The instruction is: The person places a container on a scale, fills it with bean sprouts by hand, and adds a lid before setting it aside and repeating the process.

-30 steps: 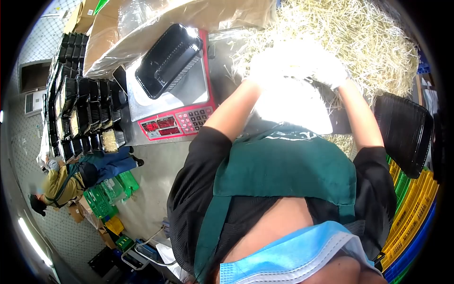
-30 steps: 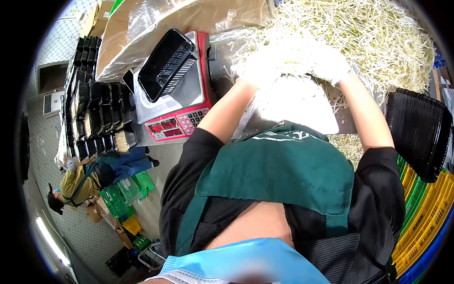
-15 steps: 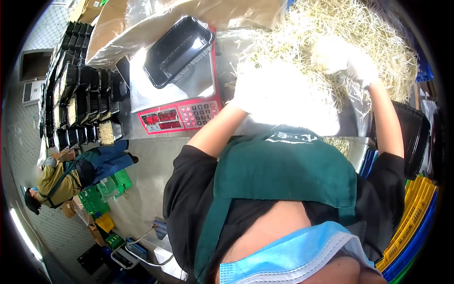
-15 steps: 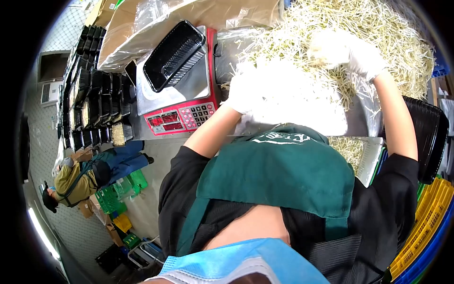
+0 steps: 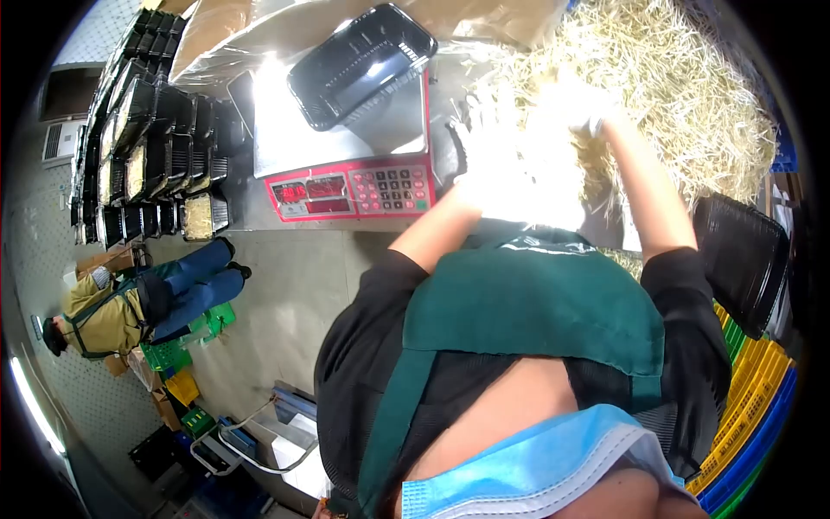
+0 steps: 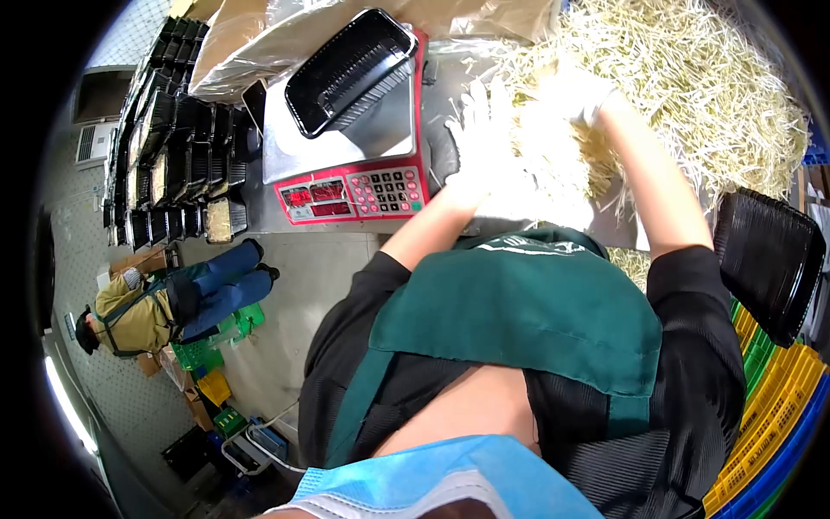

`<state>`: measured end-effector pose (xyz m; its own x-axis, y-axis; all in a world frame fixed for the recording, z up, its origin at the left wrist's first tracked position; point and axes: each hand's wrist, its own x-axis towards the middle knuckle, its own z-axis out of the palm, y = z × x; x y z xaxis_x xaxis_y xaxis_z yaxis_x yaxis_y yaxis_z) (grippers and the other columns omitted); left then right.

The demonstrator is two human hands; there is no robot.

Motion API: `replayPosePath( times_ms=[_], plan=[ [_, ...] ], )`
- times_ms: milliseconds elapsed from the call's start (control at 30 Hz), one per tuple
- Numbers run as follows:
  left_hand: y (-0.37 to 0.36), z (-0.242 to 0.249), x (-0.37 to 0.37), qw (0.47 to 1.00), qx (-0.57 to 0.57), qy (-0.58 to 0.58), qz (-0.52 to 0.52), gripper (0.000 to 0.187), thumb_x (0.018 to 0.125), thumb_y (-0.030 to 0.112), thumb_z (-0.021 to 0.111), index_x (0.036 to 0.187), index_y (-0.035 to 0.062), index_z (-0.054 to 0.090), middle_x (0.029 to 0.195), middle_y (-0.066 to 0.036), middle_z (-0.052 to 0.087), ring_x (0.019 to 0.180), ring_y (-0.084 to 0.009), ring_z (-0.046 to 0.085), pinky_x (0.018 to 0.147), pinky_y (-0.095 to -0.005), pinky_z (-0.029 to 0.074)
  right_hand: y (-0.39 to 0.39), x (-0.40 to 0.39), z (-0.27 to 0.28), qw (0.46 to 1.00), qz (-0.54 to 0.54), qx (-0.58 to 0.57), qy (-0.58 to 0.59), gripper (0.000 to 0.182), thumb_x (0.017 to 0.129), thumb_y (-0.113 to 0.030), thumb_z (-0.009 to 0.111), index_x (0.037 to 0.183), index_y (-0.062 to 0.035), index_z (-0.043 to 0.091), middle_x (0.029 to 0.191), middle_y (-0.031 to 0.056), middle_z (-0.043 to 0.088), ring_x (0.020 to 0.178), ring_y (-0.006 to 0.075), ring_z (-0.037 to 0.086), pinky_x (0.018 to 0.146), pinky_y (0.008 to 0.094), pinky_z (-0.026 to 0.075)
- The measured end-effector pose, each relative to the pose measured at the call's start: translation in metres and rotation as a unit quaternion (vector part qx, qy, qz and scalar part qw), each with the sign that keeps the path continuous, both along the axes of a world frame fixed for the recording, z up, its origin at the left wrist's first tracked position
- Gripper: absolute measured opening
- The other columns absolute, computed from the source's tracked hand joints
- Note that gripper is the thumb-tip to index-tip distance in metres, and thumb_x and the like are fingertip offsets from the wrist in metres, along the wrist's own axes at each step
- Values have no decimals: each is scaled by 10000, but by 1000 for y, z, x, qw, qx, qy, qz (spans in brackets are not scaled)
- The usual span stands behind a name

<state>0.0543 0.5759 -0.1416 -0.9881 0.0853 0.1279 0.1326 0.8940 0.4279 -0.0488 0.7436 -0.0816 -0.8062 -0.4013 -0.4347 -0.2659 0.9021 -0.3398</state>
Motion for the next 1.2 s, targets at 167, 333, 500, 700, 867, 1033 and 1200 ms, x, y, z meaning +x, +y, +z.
replayPosePath(
  times_ms=[167,333,500,700,867,1033,1200],
  plan=[
    [0,8,13,995,-38,-1,96,865,795,393,566,1450,62,107,1467,-274,89,1341,-476,102,1023,-648,116,-50,85,12,940,15,169,297,952,689,-483,696,1382,-3,255,1200,202,520,1139,322,481,969,428,380],
    [-38,2,76,992,-75,49,-92,734,829,386,502,1420,47,227,1455,-283,111,1337,-491,54,1021,-671,73,-54,52,27,973,-71,195,98,906,588,-326,757,1327,-2,344,1077,198,578,929,350,588,811,401,489],
    [-16,3,47,980,179,31,-81,603,843,308,471,1354,15,342,1402,-285,251,1314,-473,165,1065,-572,161,-48,49,28,985,-56,135,94,667,559,-315,772,1035,72,510,865,204,630,831,306,629,744,354,515],
    [-55,102,27,827,536,152,-72,515,845,144,496,1311,-44,379,1266,-262,451,1173,-324,468,1020,-373,347,-52,52,37,980,-73,170,77,535,599,-287,763,1009,11,593,916,183,646,824,290,636,722,360,517],
    [-188,113,15,901,262,293,183,560,766,-28,524,1312,-29,398,1321,-147,448,1232,-227,410,1061,-327,265,-9,36,15,996,-22,-76,41,552,657,-242,736,1171,-118,578,1106,153,612,1023,272,583,846,368,471],
    [-148,137,-18,741,599,84,290,579,672,-42,525,1244,39,486,1234,-139,497,1065,-217,518,881,-317,459,21,43,48,953,-19,-223,202,544,697,-272,713,1206,-166,556,1153,128,580,1025,270,559,863,383,444],
    [-72,150,-40,964,-52,249,-76,520,758,92,456,1264,-24,418,1330,-233,370,1223,-398,336,1025,-445,266,-34,34,92,841,214,-69,492,361,754,-204,611,1070,-32,567,789,145,599,726,303,572,656,417,450]
  ],
)
